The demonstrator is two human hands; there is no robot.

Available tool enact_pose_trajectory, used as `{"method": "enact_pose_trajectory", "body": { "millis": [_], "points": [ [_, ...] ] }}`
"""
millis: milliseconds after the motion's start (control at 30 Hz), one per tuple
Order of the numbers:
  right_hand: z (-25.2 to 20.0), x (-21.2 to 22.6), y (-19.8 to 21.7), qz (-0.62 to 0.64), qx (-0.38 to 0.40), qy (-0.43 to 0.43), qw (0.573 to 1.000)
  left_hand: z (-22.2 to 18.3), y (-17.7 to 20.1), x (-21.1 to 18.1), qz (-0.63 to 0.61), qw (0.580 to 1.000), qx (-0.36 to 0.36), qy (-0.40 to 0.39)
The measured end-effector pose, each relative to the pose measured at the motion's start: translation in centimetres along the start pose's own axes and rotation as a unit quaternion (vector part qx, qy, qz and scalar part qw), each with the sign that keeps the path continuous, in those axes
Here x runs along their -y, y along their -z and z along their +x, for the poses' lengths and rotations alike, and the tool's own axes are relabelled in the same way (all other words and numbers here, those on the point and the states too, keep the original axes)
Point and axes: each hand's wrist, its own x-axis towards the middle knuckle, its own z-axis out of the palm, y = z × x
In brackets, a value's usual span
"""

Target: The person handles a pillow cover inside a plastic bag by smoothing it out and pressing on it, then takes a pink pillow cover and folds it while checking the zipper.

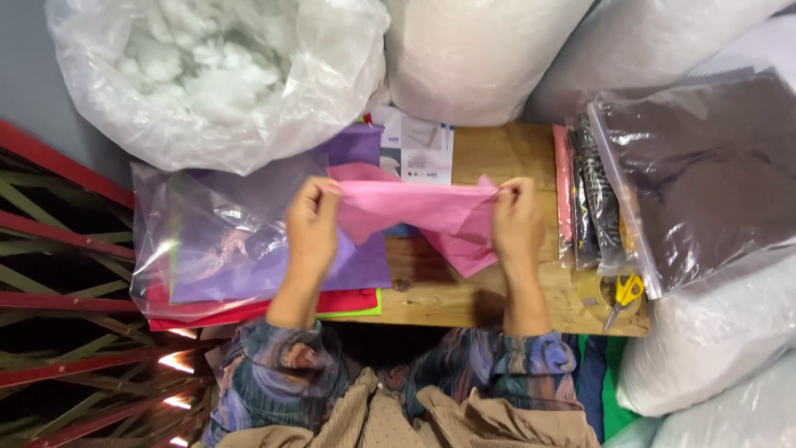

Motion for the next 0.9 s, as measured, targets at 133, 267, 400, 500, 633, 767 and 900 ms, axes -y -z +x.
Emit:
{"method": "enact_pose_trajectory", "body": {
  "millis": [133, 267, 400, 500, 633, 767, 900],
  "points": [
    [1.4, -2.8, 2.0, 0.008, -0.083, -0.031, 0.996, 1.4, 2.2, -1.8, -0.028, 0.996, -0.081, 0.016],
    [1.6, -5.3, 3.6, -0.034, -0.126, -0.068, 0.989, 1.9, 3.3, -1.9, -0.020, 0.993, -0.113, 0.019],
    [1.2, -6.6, 4.4, -0.061, -0.143, -0.084, 0.984, 2.9, 6.1, 2.1, 0.076, 0.992, -0.101, 0.015],
    [0.4, -5.8, 2.2, -0.111, 0.082, -0.155, 0.978, 2.6, 5.6, 4.2, 0.344, 0.922, 0.140, 0.112],
    [-0.8, -3.0, -2.0, -0.163, 0.338, -0.092, 0.922, 1.7, 2.2, 5.7, 0.550, 0.738, 0.363, 0.143],
    [-0.8, 0.4, -3.0, -0.182, 0.414, -0.027, 0.891, 1.5, -1.3, 11.3, 0.626, 0.677, 0.365, 0.131],
    [-0.8, -1.4, -5.7, -0.209, 0.442, -0.004, 0.872, 0.4, -4.9, 10.6, 0.618, 0.677, 0.384, 0.113]
  ]
}}
